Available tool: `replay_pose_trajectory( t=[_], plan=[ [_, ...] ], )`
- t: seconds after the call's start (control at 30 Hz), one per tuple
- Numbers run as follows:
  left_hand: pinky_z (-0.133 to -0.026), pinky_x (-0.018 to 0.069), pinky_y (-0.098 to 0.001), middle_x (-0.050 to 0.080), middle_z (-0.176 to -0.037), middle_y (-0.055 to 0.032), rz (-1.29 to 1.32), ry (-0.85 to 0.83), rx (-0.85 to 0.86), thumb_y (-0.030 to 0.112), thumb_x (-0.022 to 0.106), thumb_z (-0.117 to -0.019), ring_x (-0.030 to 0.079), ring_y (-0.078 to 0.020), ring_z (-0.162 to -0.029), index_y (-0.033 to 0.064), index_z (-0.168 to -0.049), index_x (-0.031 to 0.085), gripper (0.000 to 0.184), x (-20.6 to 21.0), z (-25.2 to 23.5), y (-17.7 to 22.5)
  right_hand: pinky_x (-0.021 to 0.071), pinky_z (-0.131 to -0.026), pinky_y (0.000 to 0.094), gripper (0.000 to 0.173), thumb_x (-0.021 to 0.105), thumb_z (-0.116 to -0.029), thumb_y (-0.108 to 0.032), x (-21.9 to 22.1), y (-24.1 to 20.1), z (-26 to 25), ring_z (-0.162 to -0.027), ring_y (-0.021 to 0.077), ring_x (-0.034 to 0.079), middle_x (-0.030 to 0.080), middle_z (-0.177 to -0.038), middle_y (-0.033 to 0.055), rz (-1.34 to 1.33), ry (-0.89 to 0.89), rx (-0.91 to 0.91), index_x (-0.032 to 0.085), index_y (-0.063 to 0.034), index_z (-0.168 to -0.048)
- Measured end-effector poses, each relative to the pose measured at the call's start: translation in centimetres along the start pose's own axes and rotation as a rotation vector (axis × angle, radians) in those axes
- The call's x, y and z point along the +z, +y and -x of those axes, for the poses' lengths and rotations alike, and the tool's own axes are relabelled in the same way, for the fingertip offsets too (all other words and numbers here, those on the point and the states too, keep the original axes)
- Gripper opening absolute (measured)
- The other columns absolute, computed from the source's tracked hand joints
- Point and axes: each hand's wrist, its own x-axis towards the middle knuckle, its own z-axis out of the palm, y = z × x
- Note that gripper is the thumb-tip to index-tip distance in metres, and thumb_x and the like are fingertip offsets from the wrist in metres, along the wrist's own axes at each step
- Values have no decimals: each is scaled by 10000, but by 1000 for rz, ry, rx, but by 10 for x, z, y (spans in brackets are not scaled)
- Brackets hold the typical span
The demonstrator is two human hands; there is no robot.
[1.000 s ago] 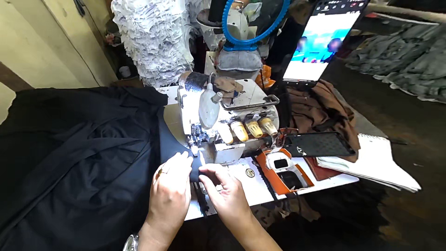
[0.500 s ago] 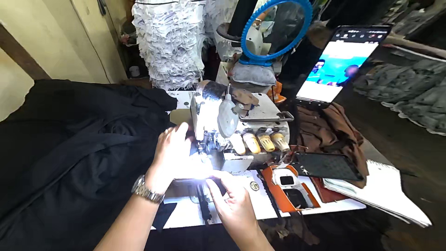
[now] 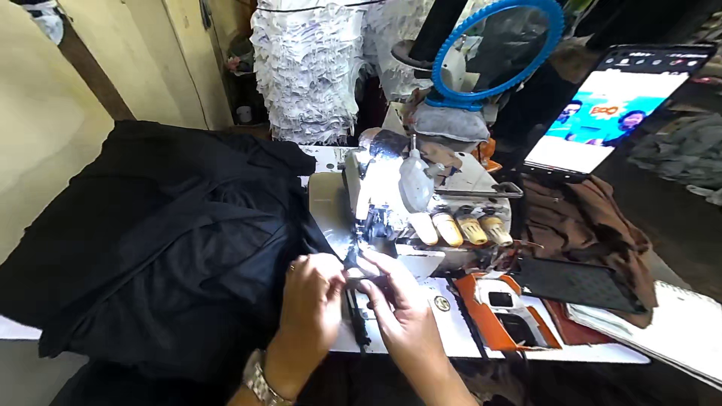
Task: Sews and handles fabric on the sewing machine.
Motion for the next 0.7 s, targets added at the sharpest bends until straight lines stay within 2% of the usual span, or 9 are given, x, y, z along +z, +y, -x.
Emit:
replay_pose_trajectory(
  t=[0.17,0.27,0.37,0.43,0.5,0.57,0.6,0.63,0.7],
  plan=[
    [-967,511,-295,686,-989,-13,-7,-51,131,229,565,-1044,655,-132,-1016,157,-1002,615,97,-1,19,13,577,-793,180,233,540,-974,-103,-8,12,7,-880,20,672,707,-1015,53,16,-70,-19,732,-10,-1068],
    [-966,464,-271,579,-1010,0,-149,-40,217,417,592,-1025,577,-140,-1014,196,-1023,591,221,-10,30,11,566,-814,197,257,501,-977,-100,-35,20,1,-897,53,673,712,-1015,86,260,-55,-35,737,-16,-1036],
    [-788,553,-369,674,-971,-56,-457,-181,149,568,684,-892,665,-226,-893,156,-1067,687,448,-18,37,10,551,-804,159,216,521,-979,-108,-52,12,-1,-896,14,653,702,-990,23,172,-7,-79,729,-60,-1014],
    [-732,593,-493,713,-1004,-149,-390,-470,-86,260,785,-780,721,-324,-908,48,-1110,717,398,-24,22,22,528,-830,122,142,555,-1048,-234,-50,-8,2,-955,-67,623,672,-1051,-166,-98,74,-103,687,-251,-1099],
    [-963,560,-417,696,-1208,-161,46,-581,-418,-19,616,-847,681,-233,-1133,-39,-1268,640,423,-35,-7,39,502,-948,141,222,628,-1009,-344,-29,-34,14,-1105,-93,589,634,-1182,-279,-280,120,-48,600,-352,-1230],
    [-943,542,-270,670,-1111,-93,671,-213,-616,-57,408,-928,651,-79,-1039,-60,-1222,592,347,-42,-32,61,498,-1037,194,512,740,-925,-376,-3,-48,35,-1200,-78,564,625,-1272,-215,-347,-29,65,509,-224,-1356],
    [-865,573,-262,686,-1019,-24,905,26,-690,35,366,-986,671,-53,-954,36,-1166,610,304,-49,-47,76,513,-1028,227,530,775,-904,-268,9,-51,44,-1166,-36,597,667,-1225,-83,-343,-108,99,547,-65,-1337],
    [-808,594,-261,719,-952,29,1052,231,-705,160,384,-1041,693,-37,-901,137,-1096,668,290,-60,-61,91,531,-999,234,442,764,-900,-176,16,-59,45,-1109,-2,636,705,-1154,25,-300,-181,103,612,36,-1257],
    [-748,600,-224,737,-881,48,1060,518,-497,242,427,-1074,709,-29,-852,173,-994,704,297,-94,-76,115,532,-927,216,204,701,-923,-88,13,-77,32,-1003,43,665,725,-1017,99,-196,-284,0,698,29,-1090]
  ],
)
